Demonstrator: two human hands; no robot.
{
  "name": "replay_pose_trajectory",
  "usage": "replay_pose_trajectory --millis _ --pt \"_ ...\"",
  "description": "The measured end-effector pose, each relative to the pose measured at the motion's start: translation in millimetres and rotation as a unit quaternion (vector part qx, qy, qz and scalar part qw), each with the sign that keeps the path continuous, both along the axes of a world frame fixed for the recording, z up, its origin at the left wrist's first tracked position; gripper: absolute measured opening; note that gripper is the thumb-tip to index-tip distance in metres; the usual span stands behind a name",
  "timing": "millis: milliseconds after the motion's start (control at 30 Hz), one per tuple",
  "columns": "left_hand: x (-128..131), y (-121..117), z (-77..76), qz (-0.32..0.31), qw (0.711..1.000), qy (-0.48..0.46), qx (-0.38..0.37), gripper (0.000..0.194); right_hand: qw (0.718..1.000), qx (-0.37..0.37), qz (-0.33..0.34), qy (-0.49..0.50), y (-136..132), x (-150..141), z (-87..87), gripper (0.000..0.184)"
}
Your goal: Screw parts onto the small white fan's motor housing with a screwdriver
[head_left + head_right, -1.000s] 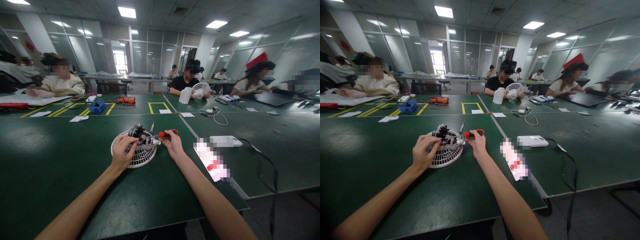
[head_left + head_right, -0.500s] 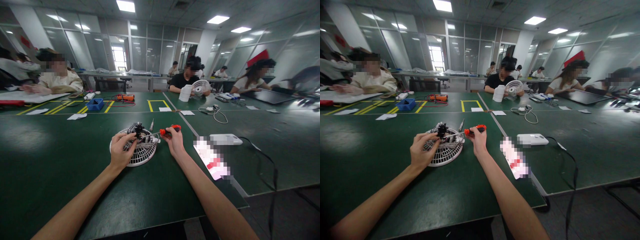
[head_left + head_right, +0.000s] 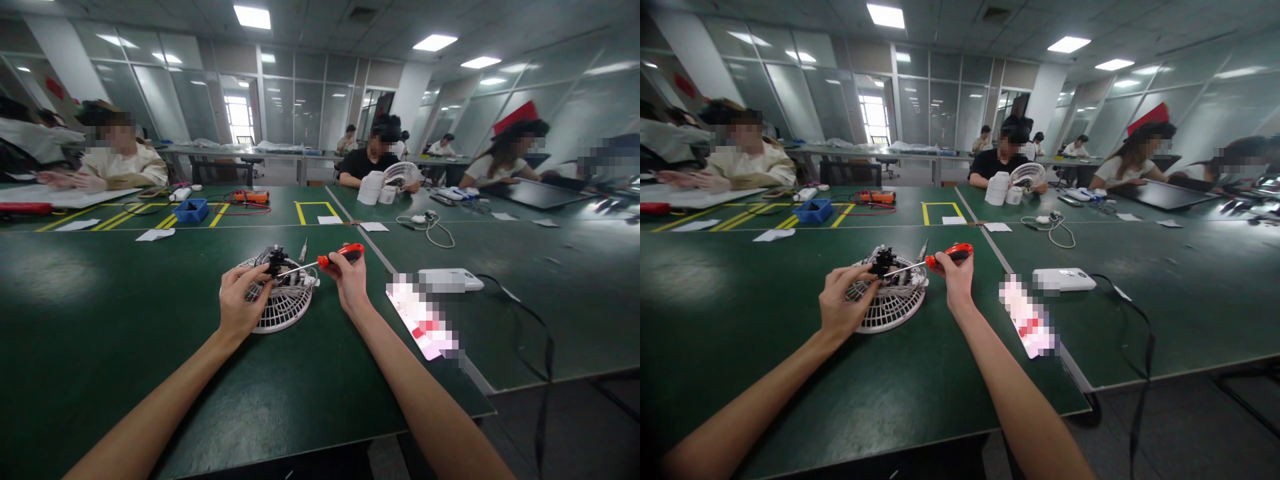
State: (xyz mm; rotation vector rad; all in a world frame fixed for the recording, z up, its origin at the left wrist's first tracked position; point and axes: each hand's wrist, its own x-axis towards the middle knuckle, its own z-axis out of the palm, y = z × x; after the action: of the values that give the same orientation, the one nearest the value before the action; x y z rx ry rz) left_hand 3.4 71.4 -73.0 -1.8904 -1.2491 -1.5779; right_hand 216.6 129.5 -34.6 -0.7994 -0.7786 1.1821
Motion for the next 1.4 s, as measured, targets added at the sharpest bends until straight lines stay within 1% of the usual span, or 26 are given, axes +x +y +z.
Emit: replay_pose_trajectory --millis 100,333,433,533,700,867,933,1033,1267,1400 --pt "2 1 0.9 -0.007 1.0 -0.005 0.013 0.033 0.999 -0.035 0.011 0.013 0 -1 -0.7 0.041" --pt "6 1 2.8 0.002 1.0 0.012 0.021 0.028 0.994 -0.091 0.018 0.05 0 -4 -2.8 0.031" --pt "6 1 3.8 -0.004 0.999 0.025 0.04 0.031 0.993 -0.103 0.018 0.056 0 -5 -3.2 0.032" --pt "6 1 5.7 -0.014 0.998 0.028 0.049 0.035 0.992 -0.115 0.018 0.058 1 -5 -3.8 0.028" --pt "8 1 8.0 -0.027 0.997 0.025 0.061 0.039 0.99 -0.122 0.029 0.068 1 -3 -3.2 0.02" --pt "9 0 9.0 -0.034 0.997 0.023 0.071 0.04 0.986 -0.107 0.048 0.115 -1 -3 1.3 0.01" --pt "11 0 9.6 -0.037 0.997 0.014 0.068 0.04 0.985 -0.112 0.051 0.119 -2 -3 3.0 0.011" --pt "15 0 12.1 -0.041 0.997 0.001 0.066 0.039 0.985 -0.117 0.038 0.119 -2 -4 4.9 0.012" --pt "27 2 23.3 -0.031 0.998 0.009 0.051 0.032 0.984 -0.123 0.013 0.126 -2 1 8.9 0.009" --pt "30 3 24.4 -0.034 0.998 0.003 0.047 0.033 0.983 -0.133 0.004 0.123 -2 2 10.1 0.011"
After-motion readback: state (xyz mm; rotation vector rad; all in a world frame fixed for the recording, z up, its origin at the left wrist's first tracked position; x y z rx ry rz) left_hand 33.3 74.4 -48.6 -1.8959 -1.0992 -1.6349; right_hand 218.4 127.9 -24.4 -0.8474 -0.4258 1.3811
